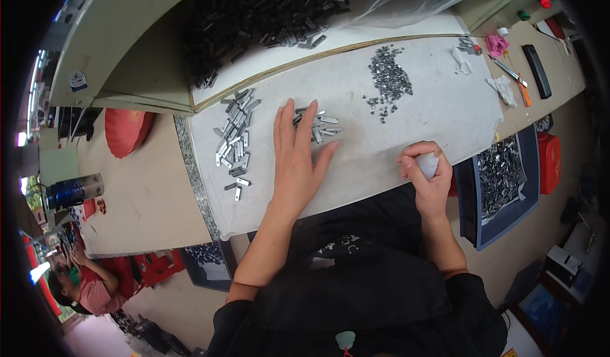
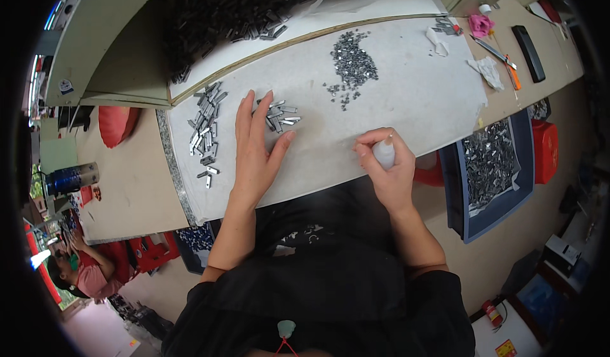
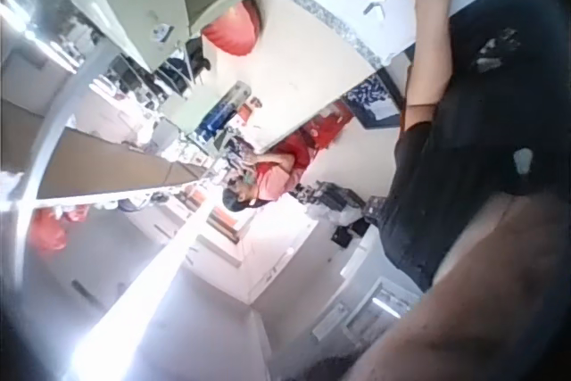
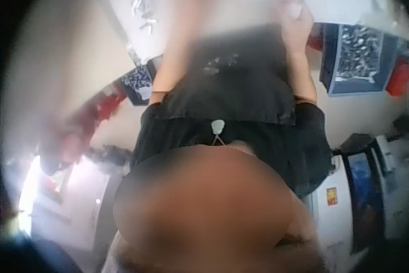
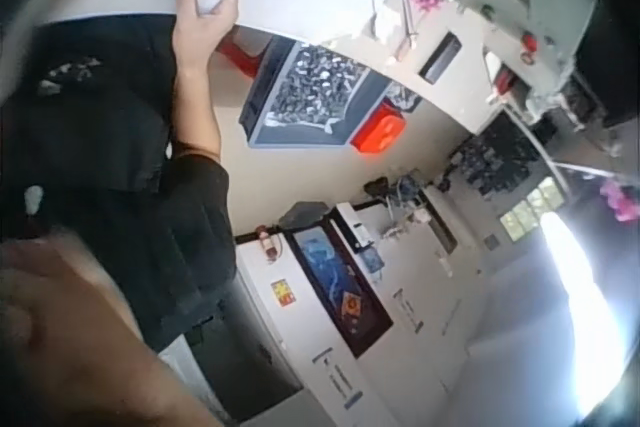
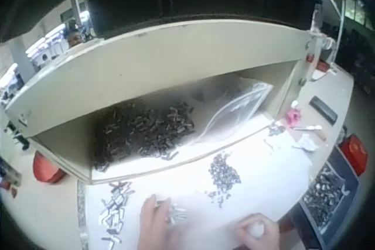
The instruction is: The person applies glue from a glue bottle to small metal components and assembles them by hand at a factory workbench.
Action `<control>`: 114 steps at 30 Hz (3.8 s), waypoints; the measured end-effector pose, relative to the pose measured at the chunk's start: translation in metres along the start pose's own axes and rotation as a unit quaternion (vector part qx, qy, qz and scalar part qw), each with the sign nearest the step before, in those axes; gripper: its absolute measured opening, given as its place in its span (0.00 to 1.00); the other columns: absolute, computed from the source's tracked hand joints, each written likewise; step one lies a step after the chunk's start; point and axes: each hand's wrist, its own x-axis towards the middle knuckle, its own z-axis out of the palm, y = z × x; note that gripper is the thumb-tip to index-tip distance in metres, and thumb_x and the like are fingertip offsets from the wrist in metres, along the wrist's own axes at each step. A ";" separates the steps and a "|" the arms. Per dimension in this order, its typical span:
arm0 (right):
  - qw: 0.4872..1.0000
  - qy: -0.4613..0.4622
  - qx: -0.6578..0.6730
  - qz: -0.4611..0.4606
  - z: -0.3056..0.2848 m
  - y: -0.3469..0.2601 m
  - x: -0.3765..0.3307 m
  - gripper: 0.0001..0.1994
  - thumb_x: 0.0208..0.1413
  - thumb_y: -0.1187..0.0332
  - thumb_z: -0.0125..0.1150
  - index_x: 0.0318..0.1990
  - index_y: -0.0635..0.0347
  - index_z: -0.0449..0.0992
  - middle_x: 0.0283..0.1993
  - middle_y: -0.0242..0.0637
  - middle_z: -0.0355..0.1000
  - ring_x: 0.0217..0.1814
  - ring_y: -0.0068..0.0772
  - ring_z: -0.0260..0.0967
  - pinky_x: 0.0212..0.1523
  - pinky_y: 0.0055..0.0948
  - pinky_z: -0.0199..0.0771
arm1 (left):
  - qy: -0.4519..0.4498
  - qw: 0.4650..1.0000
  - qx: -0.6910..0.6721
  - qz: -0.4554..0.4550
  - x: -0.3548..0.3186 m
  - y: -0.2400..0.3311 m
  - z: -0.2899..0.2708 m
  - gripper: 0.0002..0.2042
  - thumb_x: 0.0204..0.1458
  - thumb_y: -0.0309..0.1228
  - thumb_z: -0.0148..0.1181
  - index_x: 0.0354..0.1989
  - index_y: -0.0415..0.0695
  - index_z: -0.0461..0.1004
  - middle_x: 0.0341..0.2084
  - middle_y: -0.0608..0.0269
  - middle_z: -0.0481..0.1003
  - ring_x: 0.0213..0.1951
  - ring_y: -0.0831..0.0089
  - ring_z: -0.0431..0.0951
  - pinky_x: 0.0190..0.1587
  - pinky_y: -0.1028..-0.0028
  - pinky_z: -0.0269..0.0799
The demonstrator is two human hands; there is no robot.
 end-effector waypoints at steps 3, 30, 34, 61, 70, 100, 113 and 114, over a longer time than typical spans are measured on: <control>0.999 0.019 -0.032 -0.013 -0.009 0.000 -0.002 0.03 0.46 0.79 0.53 0.30 0.65 0.69 0.25 0.33 0.69 0.23 0.15 0.61 0.23 0.15 0.62 | 0.020 0.999 0.022 0.013 0.002 0.002 0.002 0.28 0.41 0.27 0.60 0.54 0.41 0.59 0.55 0.42 0.51 0.56 0.44 0.50 0.56 0.57 0.49; 0.992 0.067 -0.016 -0.106 -0.017 -0.058 0.017 0.07 0.46 0.73 0.54 0.25 0.63 0.62 0.20 0.37 0.58 0.21 0.28 0.55 0.21 0.25 0.54 | 0.093 0.937 -0.095 -0.322 -0.040 -0.210 0.012 0.18 0.53 0.40 0.45 0.45 0.38 0.66 0.43 0.47 0.68 0.46 0.55 0.67 0.50 0.64 0.59; 0.987 0.114 -0.094 -0.060 -0.019 -0.013 -0.001 0.06 0.48 0.75 0.53 0.32 0.63 0.63 0.26 0.36 0.59 0.20 0.20 0.54 0.19 0.16 0.54 | 0.004 0.943 -0.118 -0.310 -0.051 -0.207 0.006 0.19 0.53 0.40 0.44 0.45 0.38 0.66 0.43 0.47 0.68 0.46 0.55 0.66 0.50 0.65 0.59; 0.987 0.061 0.142 -0.043 -0.070 0.005 0.009 0.06 0.45 0.83 0.51 0.32 0.66 0.65 0.28 0.42 0.66 0.23 0.22 0.60 0.25 0.17 0.61 | -0.150 0.950 0.171 0.213 0.079 0.044 0.069 0.36 0.47 0.55 0.46 0.59 0.41 0.50 0.59 0.49 0.48 0.61 0.56 0.47 0.61 0.59 0.40; 0.985 0.060 0.155 -0.048 -0.067 0.008 0.012 0.06 0.46 0.82 0.51 0.33 0.67 0.66 0.29 0.42 0.67 0.23 0.21 0.60 0.24 0.17 0.61 | -0.143 0.956 0.126 0.222 0.086 0.058 0.093 0.37 0.46 0.54 0.48 0.59 0.42 0.50 0.60 0.50 0.48 0.61 0.56 0.46 0.60 0.57 0.39; 0.999 -0.030 0.042 0.000 -0.015 0.003 -0.003 0.09 0.46 0.82 0.53 0.36 0.65 0.67 0.28 0.35 0.69 0.23 0.14 0.59 0.21 0.13 0.60 | -0.051 0.989 0.115 0.080 0.029 0.007 -0.011 0.08 0.38 0.25 0.61 0.29 0.44 0.73 0.27 0.66 0.70 0.32 0.68 0.67 0.37 0.71 0.58; 0.987 -0.149 0.009 0.061 0.003 0.002 -0.015 0.07 0.45 0.81 0.54 0.33 0.65 0.69 0.29 0.34 0.69 0.28 0.16 0.63 0.29 0.16 0.63 | 0.055 0.996 0.020 0.071 0.000 0.004 0.006 0.06 0.38 0.21 0.59 0.27 0.42 0.73 0.26 0.64 0.72 0.31 0.67 0.70 0.35 0.73 0.63; 0.984 -0.159 0.013 0.075 0.005 0.001 -0.016 0.06 0.46 0.80 0.55 0.33 0.64 0.70 0.29 0.31 0.69 0.31 0.16 0.64 0.34 0.17 0.64 | 0.054 0.996 0.019 0.071 0.000 0.003 0.006 0.06 0.38 0.21 0.59 0.27 0.42 0.73 0.26 0.64 0.72 0.31 0.67 0.70 0.35 0.73 0.63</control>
